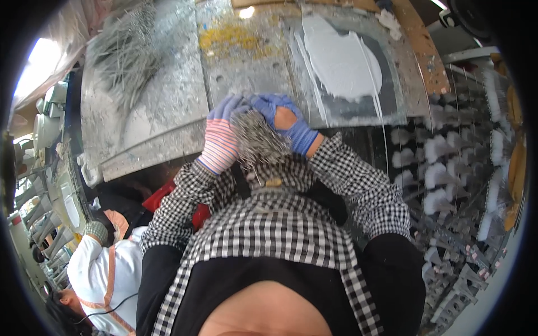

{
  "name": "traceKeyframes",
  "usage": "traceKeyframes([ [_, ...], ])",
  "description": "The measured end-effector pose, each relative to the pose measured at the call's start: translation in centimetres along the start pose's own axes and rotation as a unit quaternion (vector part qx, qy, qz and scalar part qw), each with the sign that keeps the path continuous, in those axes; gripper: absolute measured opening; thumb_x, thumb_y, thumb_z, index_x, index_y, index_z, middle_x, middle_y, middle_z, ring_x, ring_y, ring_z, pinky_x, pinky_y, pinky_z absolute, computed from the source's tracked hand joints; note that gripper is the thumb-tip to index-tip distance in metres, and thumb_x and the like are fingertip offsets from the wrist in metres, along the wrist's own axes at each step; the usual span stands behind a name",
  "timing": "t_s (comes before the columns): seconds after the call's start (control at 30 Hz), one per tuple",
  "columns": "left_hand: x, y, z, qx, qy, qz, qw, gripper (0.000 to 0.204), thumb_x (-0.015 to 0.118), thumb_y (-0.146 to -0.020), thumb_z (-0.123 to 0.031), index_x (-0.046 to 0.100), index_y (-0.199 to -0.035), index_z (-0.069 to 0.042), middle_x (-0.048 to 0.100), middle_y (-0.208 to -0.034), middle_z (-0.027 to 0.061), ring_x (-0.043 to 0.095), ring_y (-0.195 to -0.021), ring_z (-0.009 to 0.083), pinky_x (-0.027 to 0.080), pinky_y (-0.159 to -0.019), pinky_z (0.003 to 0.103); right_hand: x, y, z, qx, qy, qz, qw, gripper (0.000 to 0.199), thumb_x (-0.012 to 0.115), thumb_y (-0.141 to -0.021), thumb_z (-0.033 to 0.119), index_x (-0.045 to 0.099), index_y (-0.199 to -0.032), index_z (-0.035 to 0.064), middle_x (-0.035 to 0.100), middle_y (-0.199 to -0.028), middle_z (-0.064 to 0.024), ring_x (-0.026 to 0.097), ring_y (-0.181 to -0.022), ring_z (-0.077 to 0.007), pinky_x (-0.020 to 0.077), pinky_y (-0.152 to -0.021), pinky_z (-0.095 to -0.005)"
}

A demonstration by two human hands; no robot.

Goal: The recorder bundles and aligns brush bristles at a manufacturing workbench.

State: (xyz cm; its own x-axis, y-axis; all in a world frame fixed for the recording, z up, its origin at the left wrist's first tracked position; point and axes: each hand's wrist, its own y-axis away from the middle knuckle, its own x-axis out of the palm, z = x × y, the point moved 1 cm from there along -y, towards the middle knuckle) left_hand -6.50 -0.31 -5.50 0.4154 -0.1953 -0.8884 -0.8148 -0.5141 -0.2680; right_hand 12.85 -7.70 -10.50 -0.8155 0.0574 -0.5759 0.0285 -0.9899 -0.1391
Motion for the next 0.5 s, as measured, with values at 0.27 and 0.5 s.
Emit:
traceKeyframes([
  [0.27,-0.7,9.1,-5.3,-0.279,0.66,0.17,0.677,0.07,0.065,-0.098,-0.026,0.031,-0.15,0.004,0.051,-0.143,0.0194,0.05,-0.131,0.0257,0.04,-0.112,0.037,1.1,7.3,8.8,0.258,-0.261,0.176,0.913,0.092,0.092,-0.068,0.036,0.047,-0.141,0.0023,0.064,-0.126,-0.0122,0.061,-0.116,-0.0224,0.0505,-0.1,-0.0343],
  [0.5,-0.2,9.5,-5.1,-0.399,0.723,0.191,0.531,0.057,0.067,-0.095,-0.021,0.045,-0.142,0.001,0.06,-0.133,0.0112,0.058,-0.121,0.0188,0.044,-0.107,0.032,2.0,8.2,8.1,0.411,-0.358,0.2,0.814,0.079,0.091,-0.071,0.032,0.051,-0.131,0.0002,0.067,-0.103,-0.007,0.063,-0.074,-0.0111,0.0545,-0.057,-0.0225],
])
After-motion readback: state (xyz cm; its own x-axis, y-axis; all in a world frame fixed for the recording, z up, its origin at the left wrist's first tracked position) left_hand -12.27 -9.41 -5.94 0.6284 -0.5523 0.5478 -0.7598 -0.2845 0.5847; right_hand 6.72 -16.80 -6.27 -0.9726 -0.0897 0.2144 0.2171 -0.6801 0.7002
